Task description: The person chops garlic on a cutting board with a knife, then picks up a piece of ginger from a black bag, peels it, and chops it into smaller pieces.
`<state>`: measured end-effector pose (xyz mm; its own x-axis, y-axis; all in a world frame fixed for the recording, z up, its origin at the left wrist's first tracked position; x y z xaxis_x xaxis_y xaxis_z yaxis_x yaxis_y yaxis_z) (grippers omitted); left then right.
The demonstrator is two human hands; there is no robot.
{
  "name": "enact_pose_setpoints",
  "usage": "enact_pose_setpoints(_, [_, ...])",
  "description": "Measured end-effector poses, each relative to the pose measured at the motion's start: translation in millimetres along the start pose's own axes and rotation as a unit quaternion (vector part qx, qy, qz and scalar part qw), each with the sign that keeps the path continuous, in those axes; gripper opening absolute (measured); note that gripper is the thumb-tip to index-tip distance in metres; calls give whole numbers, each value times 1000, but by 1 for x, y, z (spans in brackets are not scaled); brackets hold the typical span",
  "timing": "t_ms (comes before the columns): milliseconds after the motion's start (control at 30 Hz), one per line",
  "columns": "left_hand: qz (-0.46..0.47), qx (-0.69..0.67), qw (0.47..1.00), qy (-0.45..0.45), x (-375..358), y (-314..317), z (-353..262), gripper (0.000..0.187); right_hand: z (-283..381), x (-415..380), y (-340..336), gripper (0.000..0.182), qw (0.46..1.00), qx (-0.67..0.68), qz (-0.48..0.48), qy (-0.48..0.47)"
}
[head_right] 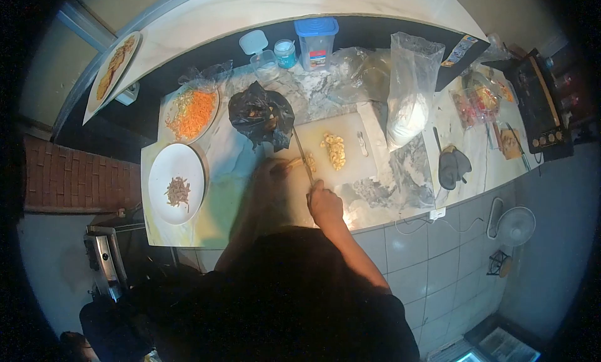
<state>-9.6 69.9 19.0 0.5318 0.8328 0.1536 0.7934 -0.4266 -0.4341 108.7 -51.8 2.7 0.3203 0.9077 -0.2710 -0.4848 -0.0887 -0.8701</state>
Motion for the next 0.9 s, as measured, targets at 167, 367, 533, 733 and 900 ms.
enact_pose_setpoints(167, [15, 29, 999, 2, 1, 2, 0, 19, 5, 3, -24, 32, 1000, -1, 20, -24])
enact_pose_setpoints(367, [5, 16, 1000, 22, 1, 3, 5, 17, 17, 7, -29, 32, 995, -45, 86, -11])
enact_pose_setpoints(533, [-16, 32, 999, 29, -2, 2, 3, 18, 21, 3, -29, 22, 994, -43, 97, 26])
enact_pose_setpoints(733, [-10, 46, 999, 26, -2, 4, 3, 17, 15, 3, -18, 28, 995, -28, 88, 27])
enact_pose_setpoints(900, [-14, 23, 1000, 14, -3, 2, 3, 17, 14, 0, -4, 23, 998, -42, 53, 18])
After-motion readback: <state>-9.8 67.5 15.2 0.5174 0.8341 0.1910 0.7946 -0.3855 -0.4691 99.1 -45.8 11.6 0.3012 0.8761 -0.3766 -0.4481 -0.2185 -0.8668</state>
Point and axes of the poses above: each hand's wrist, its own x-axis towards the middle knuckle, its own y-axis out of the palm, z = x × y, the point moved 9 cm from there along x, towards the middle knuckle, and after that the axes turned 5 degrees about z, right-handed, at the moved point
